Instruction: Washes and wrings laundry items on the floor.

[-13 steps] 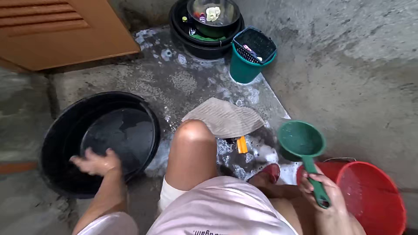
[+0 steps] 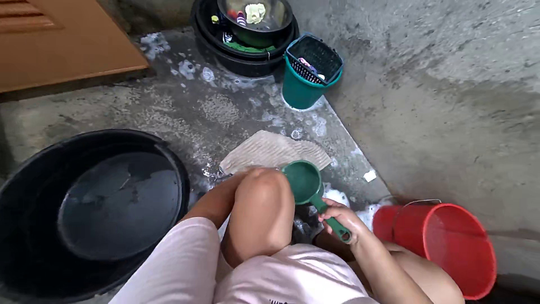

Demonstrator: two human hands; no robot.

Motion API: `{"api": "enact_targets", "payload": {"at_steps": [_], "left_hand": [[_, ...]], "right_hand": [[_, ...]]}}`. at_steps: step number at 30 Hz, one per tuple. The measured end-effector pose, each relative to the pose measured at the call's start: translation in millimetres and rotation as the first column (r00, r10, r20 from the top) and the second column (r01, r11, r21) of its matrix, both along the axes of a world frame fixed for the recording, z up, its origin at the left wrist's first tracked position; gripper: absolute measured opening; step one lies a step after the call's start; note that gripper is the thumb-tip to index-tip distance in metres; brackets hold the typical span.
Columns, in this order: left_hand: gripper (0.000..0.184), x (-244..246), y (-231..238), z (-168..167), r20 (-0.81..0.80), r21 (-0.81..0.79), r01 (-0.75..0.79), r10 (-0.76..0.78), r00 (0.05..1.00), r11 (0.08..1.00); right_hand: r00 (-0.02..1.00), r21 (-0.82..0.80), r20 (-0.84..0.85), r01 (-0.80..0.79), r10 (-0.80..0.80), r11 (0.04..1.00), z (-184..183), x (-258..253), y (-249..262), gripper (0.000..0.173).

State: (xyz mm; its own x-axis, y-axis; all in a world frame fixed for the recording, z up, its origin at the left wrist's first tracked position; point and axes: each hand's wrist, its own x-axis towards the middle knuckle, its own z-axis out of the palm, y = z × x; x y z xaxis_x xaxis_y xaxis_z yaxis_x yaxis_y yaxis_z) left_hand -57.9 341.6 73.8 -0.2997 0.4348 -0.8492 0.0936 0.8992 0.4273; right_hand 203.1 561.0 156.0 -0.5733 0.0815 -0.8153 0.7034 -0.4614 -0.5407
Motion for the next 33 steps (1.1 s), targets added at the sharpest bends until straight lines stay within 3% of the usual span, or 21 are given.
{"api": "enact_targets", "payload": {"at_steps": [1,2,3,4,6,10,12,19,21,26,30,33], "left_hand": [[0.044,-13.7,0.4,-83.6,-0.174,0.081,0.072,-0.057,0.983,0.994],[0.045,-23.3,-1.1,-146.5,-0.307,0.121,0.113,-0.071,0.949,0.986],[0.048,-28.5,-6.0,-183.5,-0.39,0.101,0.137,-0.087,0.917,0.985],[0.052,-29.6,-14.0,-197.9,-0.407,0.049,0.139,-0.107,0.907,0.989],[0.049,-25.9,-31.5,-196.4,-0.415,-0.031,0.172,-0.169,0.894,0.985],[0.045,-13.4,-53.9,-181.2,-0.418,0.058,0.005,0.019,0.908,0.998],[0.039,-11.5,-63.0,-171.4,-0.41,0.063,0.0,0.026,0.912,0.998],[0.031,-50.4,-36.4,-73.7,-0.577,0.182,0.177,-0.041,0.815,0.967],[0.028,-65.5,-20.9,-35.5,-0.679,0.271,0.273,-0.018,0.734,0.923],[0.025,-73.3,42.7,83.2,-0.855,0.282,0.591,-0.081,0.512,0.756],[0.022,-58.6,77.8,172.0,-0.896,0.287,0.723,-0.09,0.434,0.629],[0.023,-53.0,91.1,213.6,-0.897,0.326,0.729,-0.045,0.439,0.601]], "right_hand": [[1.0,0.01,0.011,0.027,-0.027,1.0,-1.3,-1.0,3.7,0.06],[0.998,0.03,0.017,0.055,-0.055,0.998,-2.3,-1.4,8.1,0.059],[0.996,0.068,0.022,0.083,-0.085,0.994,-2.3,-1.9,11.6,0.058],[0.993,0.121,0.023,0.113,-0.117,0.986,-2.5,-2.4,14.3,0.056],[0.982,0.223,0.012,0.181,-0.189,0.958,-5.1,-1.9,19.7,0.056],[0.948,0.317,-0.013,0.304,-0.317,0.898,-10.4,10.4,33.9,0.053],[0.95,0.335,-0.002,0.294,-0.312,0.895,-9.7,21.3,41.6,0.052],[0.987,0.422,0.042,0.122,-0.154,0.898,18.2,44.8,32.8,0.063],[0.995,0.452,-0.002,0.086,-0.095,0.888,35.3,40.4,27.2,0.064],[0.993,0.566,-0.118,0.048,0.024,0.823,97.9,2.5,14.5,0.064],[0.969,0.641,-0.242,0.119,0.053,0.758,142.6,-37.8,9.4,0.064],[0.937,0.675,-0.332,0.158,0.105,0.721,173.6,-63.4,8.6,0.067]]}}
